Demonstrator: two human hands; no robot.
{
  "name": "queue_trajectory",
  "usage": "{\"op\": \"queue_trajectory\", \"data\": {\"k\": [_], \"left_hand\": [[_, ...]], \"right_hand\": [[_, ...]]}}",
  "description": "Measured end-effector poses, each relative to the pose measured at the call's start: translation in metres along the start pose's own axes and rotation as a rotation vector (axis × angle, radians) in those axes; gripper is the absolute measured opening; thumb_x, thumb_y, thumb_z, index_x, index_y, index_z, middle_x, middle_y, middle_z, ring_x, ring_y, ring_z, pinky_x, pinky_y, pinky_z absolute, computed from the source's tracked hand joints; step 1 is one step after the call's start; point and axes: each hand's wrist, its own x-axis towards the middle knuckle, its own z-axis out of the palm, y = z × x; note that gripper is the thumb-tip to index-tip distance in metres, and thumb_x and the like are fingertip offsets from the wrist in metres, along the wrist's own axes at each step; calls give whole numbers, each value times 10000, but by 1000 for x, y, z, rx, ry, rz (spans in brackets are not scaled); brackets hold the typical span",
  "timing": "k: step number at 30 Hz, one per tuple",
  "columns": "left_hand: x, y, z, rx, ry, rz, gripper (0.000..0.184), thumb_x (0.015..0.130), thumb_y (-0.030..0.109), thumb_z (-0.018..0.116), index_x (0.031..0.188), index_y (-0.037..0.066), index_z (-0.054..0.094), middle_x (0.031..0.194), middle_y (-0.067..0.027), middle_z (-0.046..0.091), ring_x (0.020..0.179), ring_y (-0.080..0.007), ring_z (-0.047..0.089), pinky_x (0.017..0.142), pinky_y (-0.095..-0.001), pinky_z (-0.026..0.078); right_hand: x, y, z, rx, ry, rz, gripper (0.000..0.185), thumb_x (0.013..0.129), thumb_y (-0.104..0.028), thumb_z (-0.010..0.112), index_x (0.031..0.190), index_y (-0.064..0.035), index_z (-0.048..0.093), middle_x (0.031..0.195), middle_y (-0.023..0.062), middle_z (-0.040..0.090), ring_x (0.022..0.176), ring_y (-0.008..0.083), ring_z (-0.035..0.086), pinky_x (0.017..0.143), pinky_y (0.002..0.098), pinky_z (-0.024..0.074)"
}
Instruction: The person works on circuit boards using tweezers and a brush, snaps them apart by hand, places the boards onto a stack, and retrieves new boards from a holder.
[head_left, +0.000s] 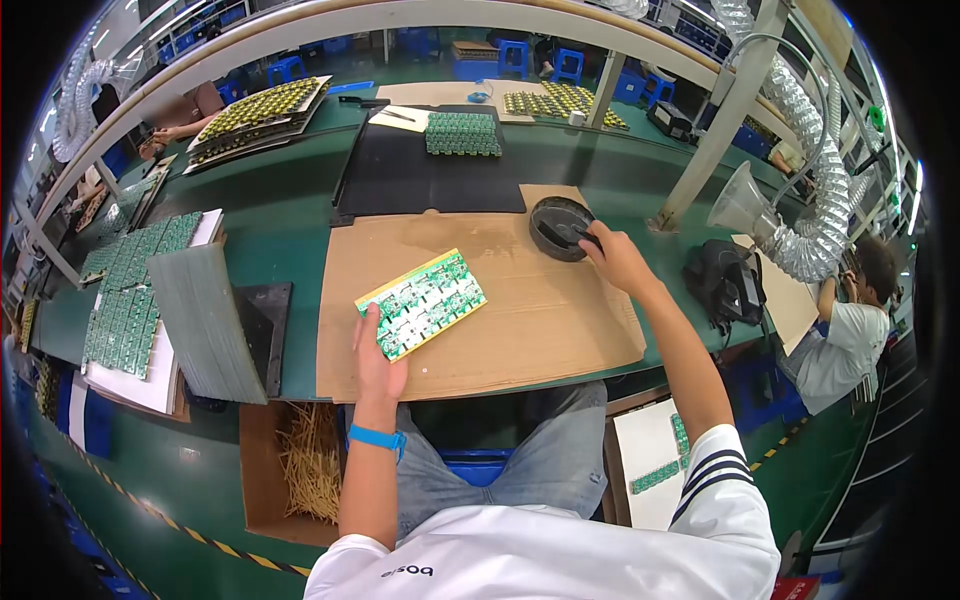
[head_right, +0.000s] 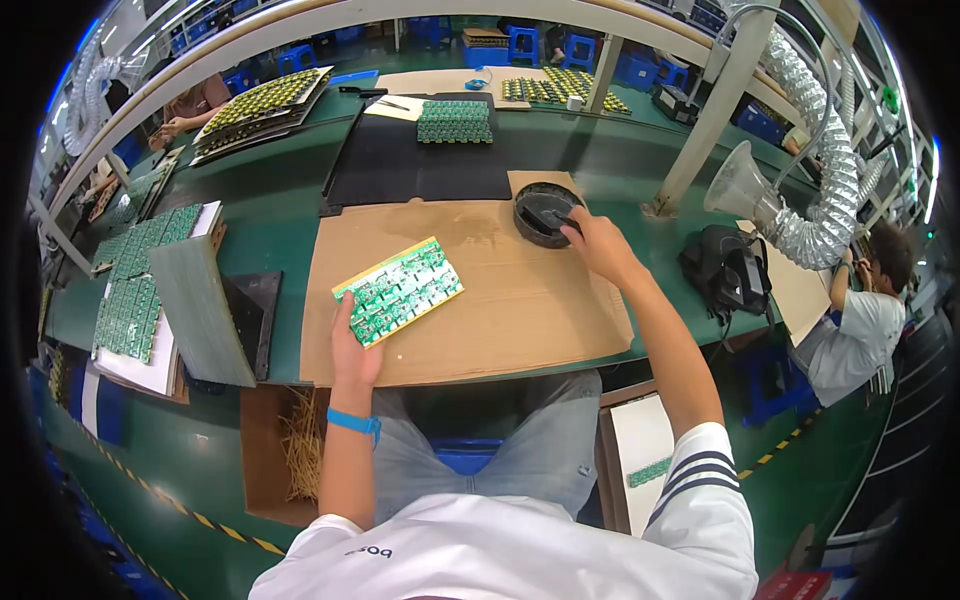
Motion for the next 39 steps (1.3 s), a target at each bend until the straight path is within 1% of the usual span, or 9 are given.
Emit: {"op": "queue_trajectory", "data": {"k": [4, 7, 12, 19, 24, 26, 29, 33, 39], "left_hand": [[0, 0, 0, -9, -1, -3, 363, 1087, 239, 449, 1345, -12, 493, 1354, -153, 596, 1246, -285, 595, 1056, -454, 491], [1, 2, 1, -14, -1, -19, 366, 1086, 237, 451, 1352, -13, 485, 1363, -154, 589, 1253, -286, 590, 1060, -458, 488], [1, -2, -8, -20, -23, -27, 383, 1088, 247, 449, 1367, -14, 476, 1375, -154, 581, 1270, -292, 577, 1072, -464, 477], [-1, 5, 0, -87, -57, -81, 425, 1098, 308, 408, 1381, 1, 486, 1384, -154, 575, 1277, -297, 568, 1081, -465, 466], [1, 5, -10, -187, -92, -60, 473, 1104, 371, 355, 1394, 22, 491, 1398, -146, 569, 1289, -305, 555, 1099, -470, 447], [5, 0, -8, -218, -151, -85, 492, 1106, 384, 336, 1404, 23, 486, 1408, -147, 564, 1300, -313, 546, 1108, -478, 437], [5, 4, 4, -257, -151, -85, 508, 1107, 395, 325, 1417, 23, 478, 1430, -146, 551, 1313, -327, 536, 1113, -491, 432], [-1, 8, 2, -183, -49, -94, 523, 1107, 406, 321, 1432, 23, 468, 1444, -147, 539, 1313, -330, 535, 1112, -495, 434], [-4, 5, 1, -142, -36, -108, 532, 1107, 414, 320, 1433, 19, 464, 1442, -147, 542, 1312, -316, 540, 1101, -486, 446]], "right_hand": [[5, -16, -12, -36, 73, 60, 215, 980, -153, 636, 1035, 30, 537, 874, 277, 657, 824, 479, 621, 692, 494, 481], [4, -30, -24, -82, 244, 16, 192, 983, -145, 625, 1049, 17, 546, 878, 272, 657, 820, 474, 624, 688, 509, 476], [0, -23, -2, -164, 218, -24, 164, 987, -136, 611, 1056, 2, 556, 872, 263, 656, 815, 470, 627, 685, 519, 472], [-6, -19, 10, -236, 229, 58, 157, 985, -167, 599, 1066, -38, 558, 901, 226, 678, 838, 451, 647, 699, 529, 505], [-10, -16, 9, -185, 320, 103, 162, 983, -168, 603, 1064, -34, 560, 900, 231, 676, 831, 450, 647, 698, 521, 512], [-13, -10, 16, -188, 300, 12, 147, 986, -134, 606, 1057, -12, 566, 880, 242, 664, 820, 450, 640, 693, 512, 497], [-19, -30, 6, -88, 496, 19, 159, 984, -141, 613, 1058, -8, 568, 886, 243, 663, 823, 452, 641, 700, 506, 505], [-27, -20, 10, -158, 348, 64, 151, 983, -133, 618, 1055, -7, 577, 888, 242, 663, 825, 452, 642, 701, 493, 510], [-38, -28, 14, -92, 464, 115, 154, 982, -134, 620, 1056, -5, 582, 891, 246, 662, 828, 456, 640, 698, 491, 503]]}}
